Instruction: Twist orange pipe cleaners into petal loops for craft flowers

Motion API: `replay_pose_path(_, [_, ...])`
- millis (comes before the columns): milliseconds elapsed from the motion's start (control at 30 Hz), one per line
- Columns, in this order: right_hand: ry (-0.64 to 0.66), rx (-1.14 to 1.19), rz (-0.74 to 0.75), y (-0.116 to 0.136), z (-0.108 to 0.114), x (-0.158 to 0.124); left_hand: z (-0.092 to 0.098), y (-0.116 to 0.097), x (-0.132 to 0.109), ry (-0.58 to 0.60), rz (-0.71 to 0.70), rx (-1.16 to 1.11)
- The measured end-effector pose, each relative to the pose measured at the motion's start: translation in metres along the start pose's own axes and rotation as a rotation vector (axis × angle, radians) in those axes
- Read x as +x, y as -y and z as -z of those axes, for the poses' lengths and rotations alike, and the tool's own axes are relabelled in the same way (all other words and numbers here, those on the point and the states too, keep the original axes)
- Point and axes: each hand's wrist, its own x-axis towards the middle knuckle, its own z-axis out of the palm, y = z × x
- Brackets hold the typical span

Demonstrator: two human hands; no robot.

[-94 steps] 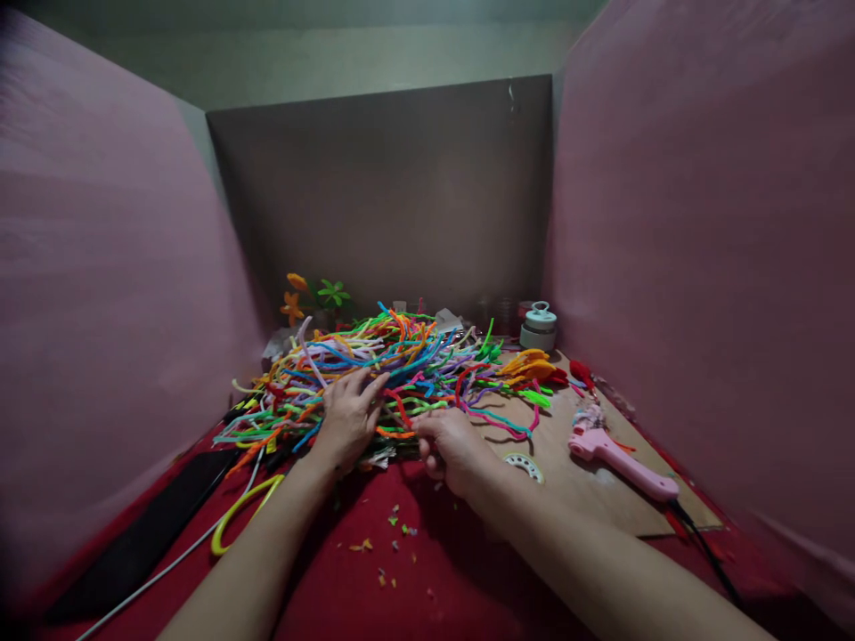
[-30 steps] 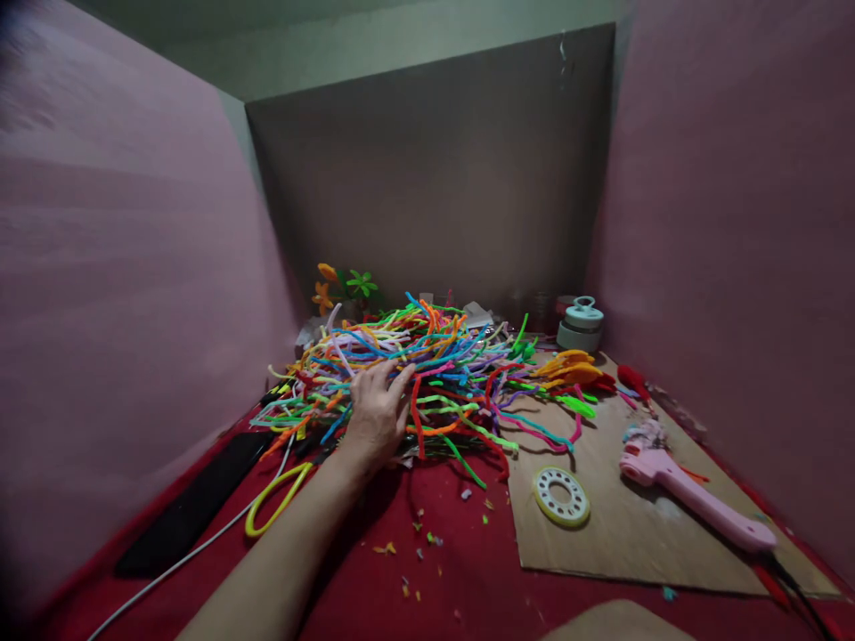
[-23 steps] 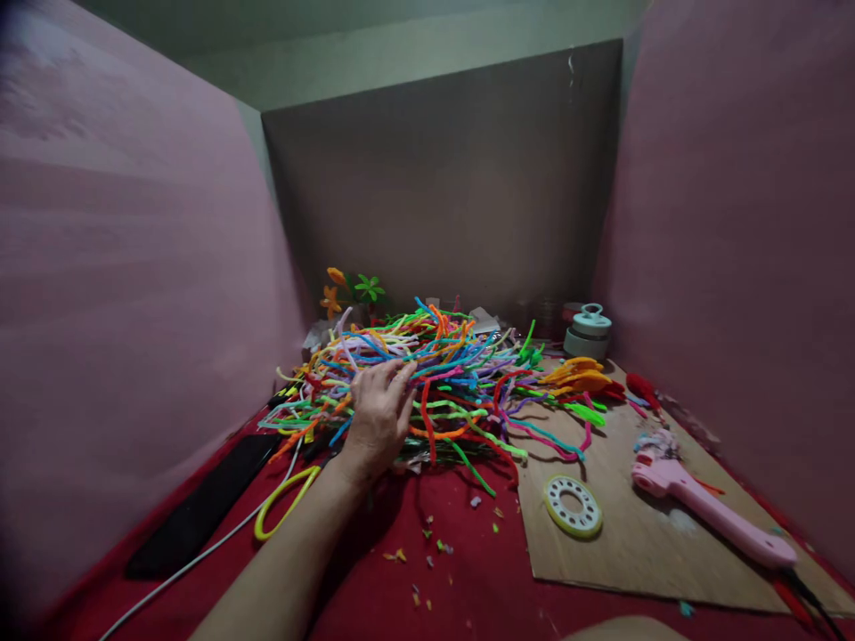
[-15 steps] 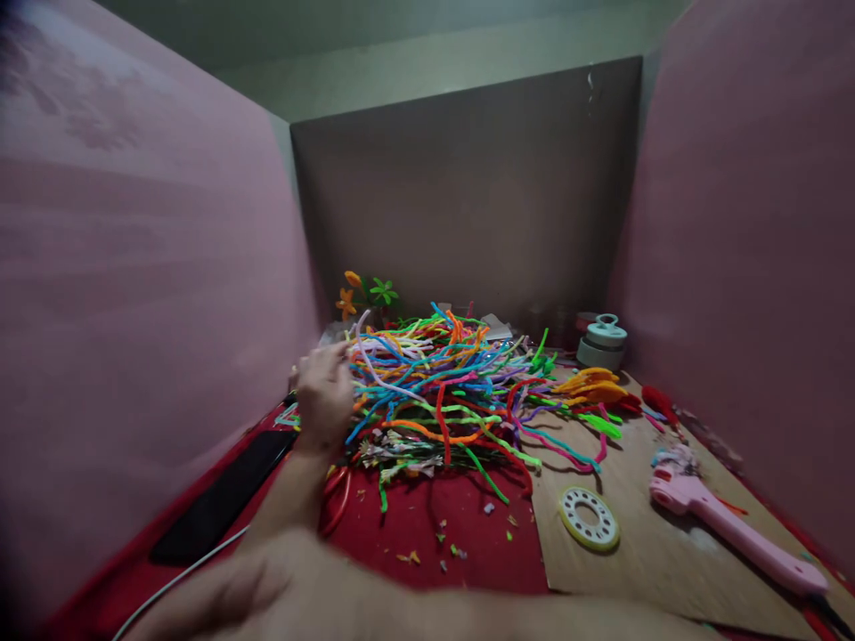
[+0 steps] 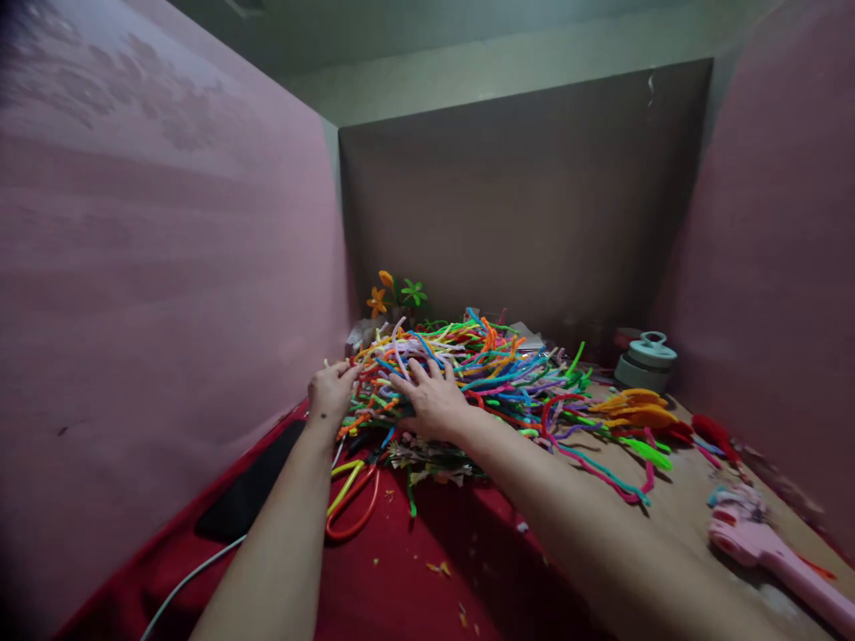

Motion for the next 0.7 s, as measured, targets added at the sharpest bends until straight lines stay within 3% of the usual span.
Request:
replay_pose_path(167, [-0.019,-0.018,-0.019,-0.004,-0.017,-0.004,0.013,-0.008,0.0,-0.153,0.046,-0.061])
replay_pose_path(533, [0.033,0.0,-0.036,-0.004,-0.016,-0.006,0.023,-0.014,-0.005,-0.373,-0.005,-0.167])
replay_pose_path(700, [0.046,0.011,-0.024,-0.005,-0.018,-0.006,0.051,-0.022,-0.008,-0.603,0.025,-0.158])
